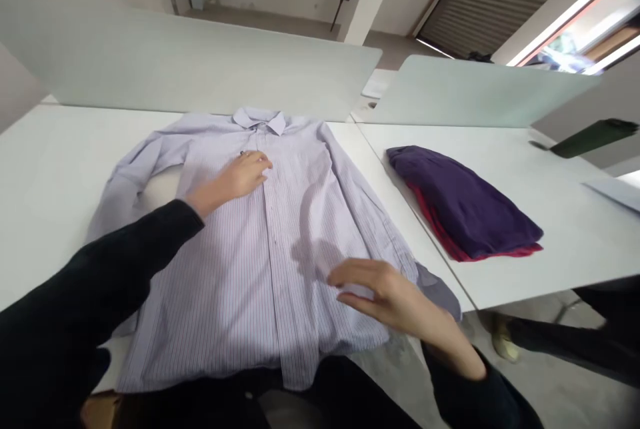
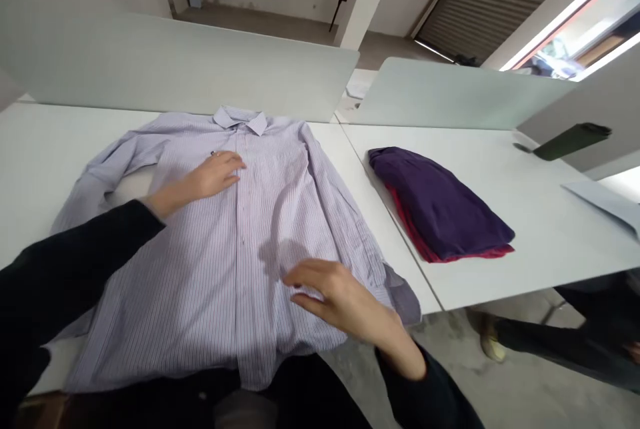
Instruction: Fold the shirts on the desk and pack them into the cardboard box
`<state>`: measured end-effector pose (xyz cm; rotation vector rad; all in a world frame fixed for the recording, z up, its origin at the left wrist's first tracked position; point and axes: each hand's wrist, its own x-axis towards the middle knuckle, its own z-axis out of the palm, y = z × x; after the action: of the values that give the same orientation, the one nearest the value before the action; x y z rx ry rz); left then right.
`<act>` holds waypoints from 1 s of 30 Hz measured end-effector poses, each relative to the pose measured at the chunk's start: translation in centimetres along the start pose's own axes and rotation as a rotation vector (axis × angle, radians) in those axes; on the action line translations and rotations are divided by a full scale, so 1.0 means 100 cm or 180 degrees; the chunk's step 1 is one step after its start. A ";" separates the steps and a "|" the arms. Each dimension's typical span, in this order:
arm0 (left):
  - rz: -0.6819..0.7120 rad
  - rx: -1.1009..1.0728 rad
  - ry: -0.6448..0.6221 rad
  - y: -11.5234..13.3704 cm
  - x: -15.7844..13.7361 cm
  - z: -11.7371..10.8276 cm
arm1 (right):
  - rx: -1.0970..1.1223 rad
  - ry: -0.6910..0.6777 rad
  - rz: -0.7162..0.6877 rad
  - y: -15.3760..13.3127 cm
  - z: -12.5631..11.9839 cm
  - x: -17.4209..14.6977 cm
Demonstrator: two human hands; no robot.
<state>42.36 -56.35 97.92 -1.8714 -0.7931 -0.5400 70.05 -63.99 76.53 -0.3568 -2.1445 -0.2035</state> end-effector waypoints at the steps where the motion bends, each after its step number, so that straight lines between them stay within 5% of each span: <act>1: 0.0199 -0.0086 -0.0015 0.012 -0.019 -0.004 | 0.0131 0.0188 0.0130 0.001 0.008 -0.018; 4: 0.0445 -0.0319 -0.0178 0.053 -0.077 -0.012 | 0.0618 0.0362 0.0556 0.004 0.042 -0.063; 7: 0.0393 -0.0473 -0.0285 0.092 -0.127 -0.011 | 0.1106 -0.0341 0.0992 0.005 0.087 -0.089; 11: 0.0085 -0.0744 -0.0305 0.127 -0.169 -0.003 | 0.1717 -0.0511 0.1688 0.009 0.142 -0.090; 14: -0.0209 -0.0961 -0.0220 0.142 -0.186 0.000 | 0.2711 -0.0260 0.1683 0.012 0.169 -0.080; 21: -0.0414 -0.1153 -0.0191 0.150 -0.201 0.009 | 0.4558 0.0309 0.1978 0.006 0.189 -0.078; 26: -0.0451 -0.1295 -0.0178 0.147 -0.203 0.014 | 0.4709 -0.0158 0.1483 -0.012 0.184 -0.073; 30: -0.0654 -0.1220 0.0058 0.149 -0.206 0.019 | 0.4248 -0.0118 0.1654 -0.013 0.198 -0.058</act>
<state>39.10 -64.87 74.12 -2.1398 -0.9250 -0.8879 57.26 -60.68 60.57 -0.0905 -1.6911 1.4471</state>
